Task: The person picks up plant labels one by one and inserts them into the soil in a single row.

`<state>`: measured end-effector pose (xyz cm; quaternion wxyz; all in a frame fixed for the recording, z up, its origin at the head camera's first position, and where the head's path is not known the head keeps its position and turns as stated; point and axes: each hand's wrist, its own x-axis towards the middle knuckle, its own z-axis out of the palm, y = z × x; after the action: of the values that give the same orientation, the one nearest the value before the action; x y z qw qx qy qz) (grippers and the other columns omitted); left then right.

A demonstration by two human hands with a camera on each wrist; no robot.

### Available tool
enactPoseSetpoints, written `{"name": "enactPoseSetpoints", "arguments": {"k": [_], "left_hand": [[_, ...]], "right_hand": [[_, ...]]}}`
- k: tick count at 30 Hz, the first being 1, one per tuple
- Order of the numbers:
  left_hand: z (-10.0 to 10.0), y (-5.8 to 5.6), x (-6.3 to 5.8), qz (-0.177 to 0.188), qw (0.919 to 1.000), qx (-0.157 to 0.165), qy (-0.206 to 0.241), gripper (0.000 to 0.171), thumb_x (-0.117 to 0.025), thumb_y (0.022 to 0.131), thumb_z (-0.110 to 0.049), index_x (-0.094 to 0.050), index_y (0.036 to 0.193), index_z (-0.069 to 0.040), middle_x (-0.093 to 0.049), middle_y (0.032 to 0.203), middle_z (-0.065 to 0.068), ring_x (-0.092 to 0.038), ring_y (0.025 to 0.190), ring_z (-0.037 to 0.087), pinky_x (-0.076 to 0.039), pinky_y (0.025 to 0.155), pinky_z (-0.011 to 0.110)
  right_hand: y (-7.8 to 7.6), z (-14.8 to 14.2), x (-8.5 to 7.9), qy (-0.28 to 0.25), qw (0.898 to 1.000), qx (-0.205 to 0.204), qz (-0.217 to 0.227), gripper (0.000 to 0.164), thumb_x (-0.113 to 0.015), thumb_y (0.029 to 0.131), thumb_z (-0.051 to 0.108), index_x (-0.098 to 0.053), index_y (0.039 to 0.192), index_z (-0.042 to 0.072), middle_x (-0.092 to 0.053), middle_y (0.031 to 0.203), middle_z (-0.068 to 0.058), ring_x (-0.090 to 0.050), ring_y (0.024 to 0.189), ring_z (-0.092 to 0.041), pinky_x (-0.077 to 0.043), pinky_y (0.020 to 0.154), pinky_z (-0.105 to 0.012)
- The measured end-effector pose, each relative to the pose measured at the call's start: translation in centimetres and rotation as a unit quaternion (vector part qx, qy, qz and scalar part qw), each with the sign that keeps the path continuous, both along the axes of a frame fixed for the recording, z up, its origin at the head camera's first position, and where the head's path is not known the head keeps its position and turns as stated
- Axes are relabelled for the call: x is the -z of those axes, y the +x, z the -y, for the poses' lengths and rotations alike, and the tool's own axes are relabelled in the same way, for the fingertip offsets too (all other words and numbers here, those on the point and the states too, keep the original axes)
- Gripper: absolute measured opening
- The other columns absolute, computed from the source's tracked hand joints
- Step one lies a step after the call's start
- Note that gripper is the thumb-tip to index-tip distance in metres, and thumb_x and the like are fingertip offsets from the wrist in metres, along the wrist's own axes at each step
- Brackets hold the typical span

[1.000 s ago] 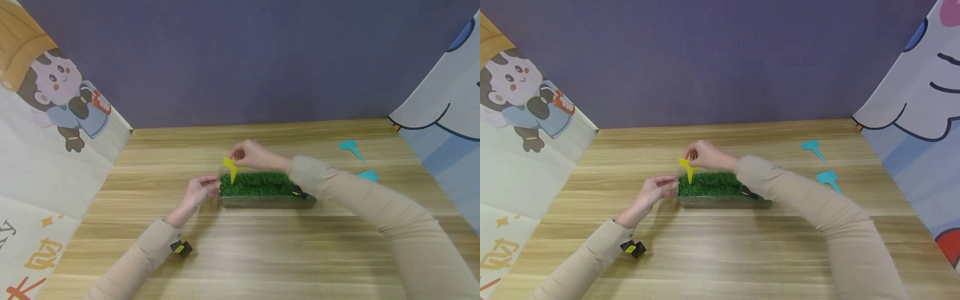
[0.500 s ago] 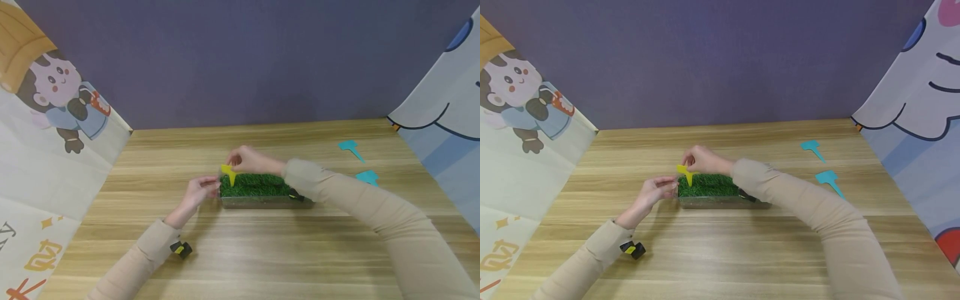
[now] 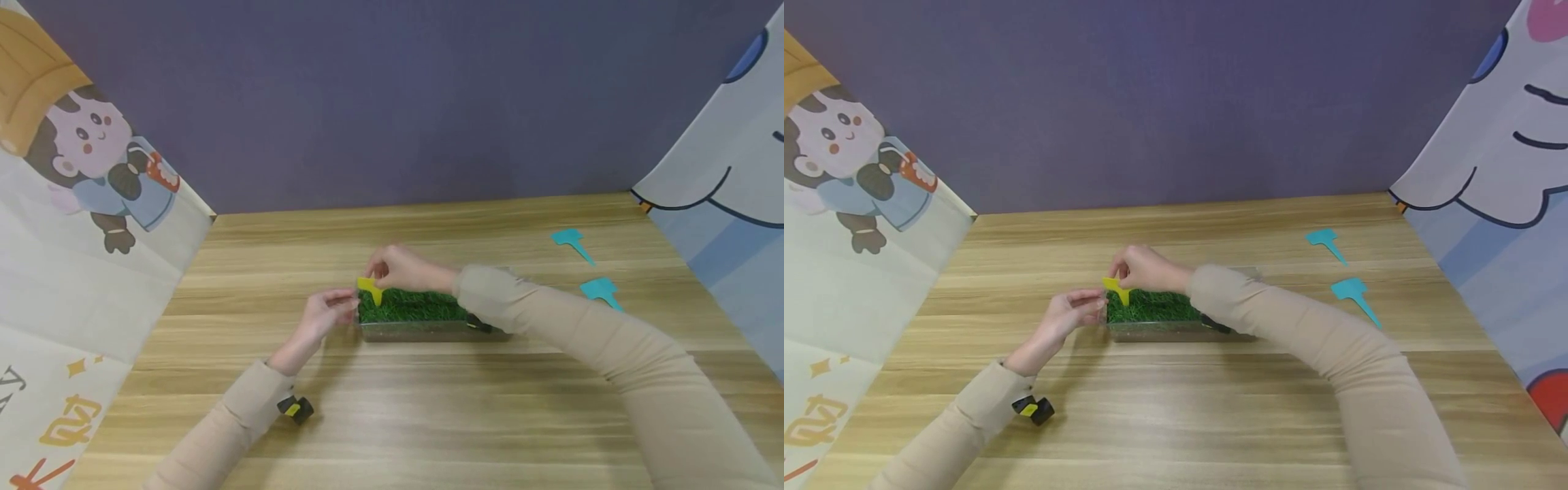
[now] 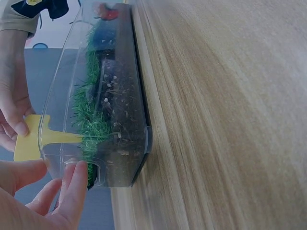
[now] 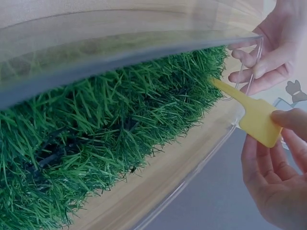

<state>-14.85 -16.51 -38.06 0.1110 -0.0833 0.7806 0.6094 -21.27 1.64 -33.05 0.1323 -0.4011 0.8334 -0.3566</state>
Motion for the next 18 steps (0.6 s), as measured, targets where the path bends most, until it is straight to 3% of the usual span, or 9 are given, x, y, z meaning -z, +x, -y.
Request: {"name": "enactPoseSetpoints", "arguments": {"k": [10,18], "left_hand": [[0.0,0.1,-0.2,0.000,1.0000,-0.005,0.006,0.034,-0.058,0.082,-0.001,-0.052,0.115,0.005,-0.057,0.111,0.021,-0.061,0.084,0.022,-0.054,0.076,0.031],[0.0,0.1,-0.2,-0.001,1.0000,-0.006,0.007,0.033,-0.058,0.082,-0.001,-0.053,0.115,0.006,-0.057,0.110,0.022,-0.061,0.084,0.023,-0.053,0.079,0.035]], "right_hand": [[0.2,0.6,-0.2,0.023,1.000,-0.004,-0.015,0.018,-0.060,0.075,-0.002,-0.066,0.092,0.001,-0.062,0.075,-0.004,-0.053,0.063,-0.010,-0.047,0.056,-0.016],[0.3,1.0,-0.2,0.042,0.999,0.001,-0.023,0.020,-0.061,0.075,-0.003,-0.065,0.093,0.002,-0.063,0.077,-0.005,-0.053,0.064,-0.010,-0.047,0.057,-0.015]]}}
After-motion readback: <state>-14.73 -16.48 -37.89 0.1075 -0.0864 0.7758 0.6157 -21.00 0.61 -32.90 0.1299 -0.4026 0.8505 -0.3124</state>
